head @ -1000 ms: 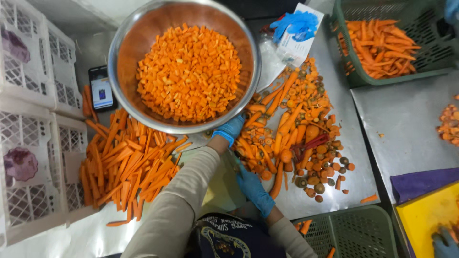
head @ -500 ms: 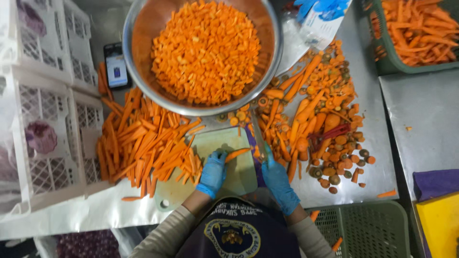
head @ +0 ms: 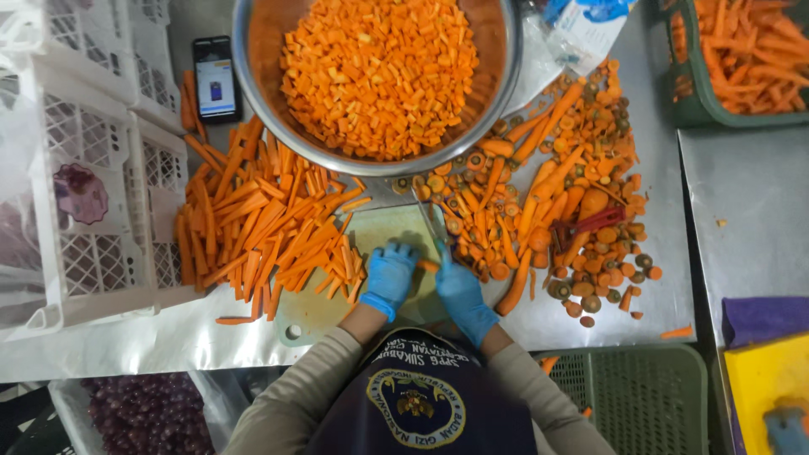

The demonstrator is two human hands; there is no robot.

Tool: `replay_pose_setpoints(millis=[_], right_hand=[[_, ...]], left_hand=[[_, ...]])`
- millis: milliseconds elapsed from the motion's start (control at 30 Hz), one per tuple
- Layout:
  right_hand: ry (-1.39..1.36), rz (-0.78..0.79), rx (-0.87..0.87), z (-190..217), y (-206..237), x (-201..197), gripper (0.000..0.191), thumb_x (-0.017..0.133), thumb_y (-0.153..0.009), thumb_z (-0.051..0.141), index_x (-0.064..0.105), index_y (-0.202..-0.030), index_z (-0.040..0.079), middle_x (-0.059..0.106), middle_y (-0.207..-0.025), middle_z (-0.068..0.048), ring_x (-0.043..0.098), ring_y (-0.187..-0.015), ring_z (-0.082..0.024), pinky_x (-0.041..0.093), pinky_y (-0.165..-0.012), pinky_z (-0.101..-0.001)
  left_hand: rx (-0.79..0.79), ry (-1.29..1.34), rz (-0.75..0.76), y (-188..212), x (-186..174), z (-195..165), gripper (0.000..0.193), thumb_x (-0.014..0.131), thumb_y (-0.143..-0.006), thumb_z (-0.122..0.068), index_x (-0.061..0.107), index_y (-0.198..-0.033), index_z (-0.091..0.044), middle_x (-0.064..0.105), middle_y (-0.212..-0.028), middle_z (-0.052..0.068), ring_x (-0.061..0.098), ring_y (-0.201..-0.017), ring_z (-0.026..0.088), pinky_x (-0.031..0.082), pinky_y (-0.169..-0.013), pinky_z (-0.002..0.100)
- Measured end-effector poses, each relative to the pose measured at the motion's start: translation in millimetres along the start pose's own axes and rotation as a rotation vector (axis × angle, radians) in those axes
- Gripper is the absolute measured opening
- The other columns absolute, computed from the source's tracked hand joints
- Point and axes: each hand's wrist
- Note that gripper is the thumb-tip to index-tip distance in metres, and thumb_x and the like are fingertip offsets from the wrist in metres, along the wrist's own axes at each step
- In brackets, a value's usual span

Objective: The person cuts peeled carrots into small diced pieces on a cutting board using a knife, placing the diced pieces into a large metal bowl and setting trimmed pieces and peels aside on the table. They work through carrots one at a time, occasionally using a red peeler to trim the carrot ends.

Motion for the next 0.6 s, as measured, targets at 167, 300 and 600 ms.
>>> replay_pose_setpoints(millis=[167,300,600], right_hand=[[-0.266,-0.001,0.194,-12,17,-23,0.059,0.053,-0.1,0.019,0.038,-0.156,0.011,0.065,-0.071,-0.025,0.064,-0.06,-0.042,0.05,-0.056,-0.0535],[-0.174,0.097,0.261,-12,40,-26,0.064,0.051,-0.098,0.02,0.033,-0.159,0.016,0.066,-0.072,-0.026,0.065,-0.064,-0.043,0.051,-0.059,-0.0542],[-0.194,0.165,0.308,-12,63,-6,0.065,0.05,-0.099,0.023,0.028,-0.16,0.015,0.066,-0.071,-0.026,0.066,-0.065,-0.045,0.051,-0.061,-0.0567]], left_hand=[[0.017,0.252,-0.371,-3,-13,2,0.05,0.072,-0.074,-0.026,0.063,-0.121,-0.013,0.061,-0.127,0.013,0.056,-0.117,0.036,0.048,-0.094,0.05],[-0.218,0.403,0.061,3,-19,-3,0.066,0.074,-0.086,-0.045,0.054,-0.14,-0.014,0.061,-0.128,0.013,0.06,-0.115,0.034,0.053,-0.097,0.048],[0.316,0.249,-0.221,5,-10,0,0.05,0.069,-0.08,-0.024,0.064,-0.13,-0.027,0.052,-0.151,0.012,0.058,-0.126,0.038,0.053,-0.095,0.046]])
Point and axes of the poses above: each hand's wrist, its own y-axis away from the middle knuckle, its own x-axis out of the palm, z = x × y
